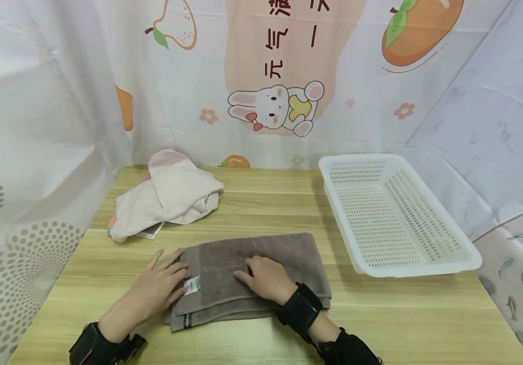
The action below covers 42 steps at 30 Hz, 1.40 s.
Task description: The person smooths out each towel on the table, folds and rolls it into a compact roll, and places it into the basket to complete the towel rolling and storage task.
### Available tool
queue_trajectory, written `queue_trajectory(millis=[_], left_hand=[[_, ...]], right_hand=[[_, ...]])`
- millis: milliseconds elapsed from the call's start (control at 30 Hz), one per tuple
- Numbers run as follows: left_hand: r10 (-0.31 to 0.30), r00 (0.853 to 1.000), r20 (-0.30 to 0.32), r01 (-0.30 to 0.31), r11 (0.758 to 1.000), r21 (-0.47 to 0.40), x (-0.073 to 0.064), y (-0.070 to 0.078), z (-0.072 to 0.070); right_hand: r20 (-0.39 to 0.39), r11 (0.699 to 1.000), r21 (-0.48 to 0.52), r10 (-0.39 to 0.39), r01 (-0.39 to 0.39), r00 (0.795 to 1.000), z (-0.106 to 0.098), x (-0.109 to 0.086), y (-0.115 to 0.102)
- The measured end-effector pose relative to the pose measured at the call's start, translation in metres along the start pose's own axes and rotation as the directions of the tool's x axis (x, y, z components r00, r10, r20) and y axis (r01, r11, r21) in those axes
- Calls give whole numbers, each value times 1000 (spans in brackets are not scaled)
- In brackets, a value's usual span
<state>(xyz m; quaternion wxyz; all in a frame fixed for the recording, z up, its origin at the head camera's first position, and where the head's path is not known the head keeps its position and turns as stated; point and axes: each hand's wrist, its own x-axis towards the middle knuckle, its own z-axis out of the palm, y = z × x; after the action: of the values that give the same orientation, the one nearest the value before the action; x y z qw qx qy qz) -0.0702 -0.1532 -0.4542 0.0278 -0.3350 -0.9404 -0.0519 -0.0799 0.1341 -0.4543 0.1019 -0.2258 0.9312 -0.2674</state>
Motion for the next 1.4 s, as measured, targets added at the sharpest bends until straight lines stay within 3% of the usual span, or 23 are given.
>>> queue_trajectory(millis=[200, 400, 600, 700, 867, 1000, 1067, 1167, 1233, 1267, 1333, 1400], left_hand=[[25, 1000, -3, -25, 1000, -1, 0, 12, 1], [69, 991, -112, -64, 997, 42, 5, 26, 7], [155, 973, -173, -153, 988, 22, 11, 41, 11], [211, 968, -137, -212, 977, 5, 14, 50, 14], [288, 957, 24, -285, 955, -83, 18, 70, 16], [382, 922, 59, -371, 917, -146, 23, 85, 18], [444, 894, 54, -429, 885, -183, 26, 92, 20], [530, 844, 76, -481, 813, -328, 32, 96, 20], [569, 816, 103, -471, 757, -452, 38, 94, 16], [578, 809, 107, -462, 738, -491, 41, 92, 14], [572, 814, 100, -438, 718, -541, 49, 85, 9], [527, 846, 79, -408, 736, -540, 59, 75, 3]], right_hand=[[-72, 999, -48, -2, -1, 997, 1, -1, 6], [-161, 989, -126, 57, -78, 985, 0, 0, 9], [-157, 982, -187, -9, -21, 988, -6, 4, 15], [-122, 983, -179, -65, 42, 990, -10, 8, 17], [-58, 978, -139, -163, 154, 985, -15, 14, 23], [-26, 971, -102, -220, 216, 975, -19, 19, 29], [9, 971, -37, -235, 236, 972, -23, 22, 33], [65, 965, 110, -245, 237, 967, -32, 29, 42], [68, 950, 220, -244, 224, 968, -41, 33, 50], [55, 941, 263, -234, 212, 971, -45, 35, 53], [-7, 926, 319, -212, 203, 977, -52, 40, 60], [-87, 917, 350, -170, 190, 982, -58, 44, 65]])
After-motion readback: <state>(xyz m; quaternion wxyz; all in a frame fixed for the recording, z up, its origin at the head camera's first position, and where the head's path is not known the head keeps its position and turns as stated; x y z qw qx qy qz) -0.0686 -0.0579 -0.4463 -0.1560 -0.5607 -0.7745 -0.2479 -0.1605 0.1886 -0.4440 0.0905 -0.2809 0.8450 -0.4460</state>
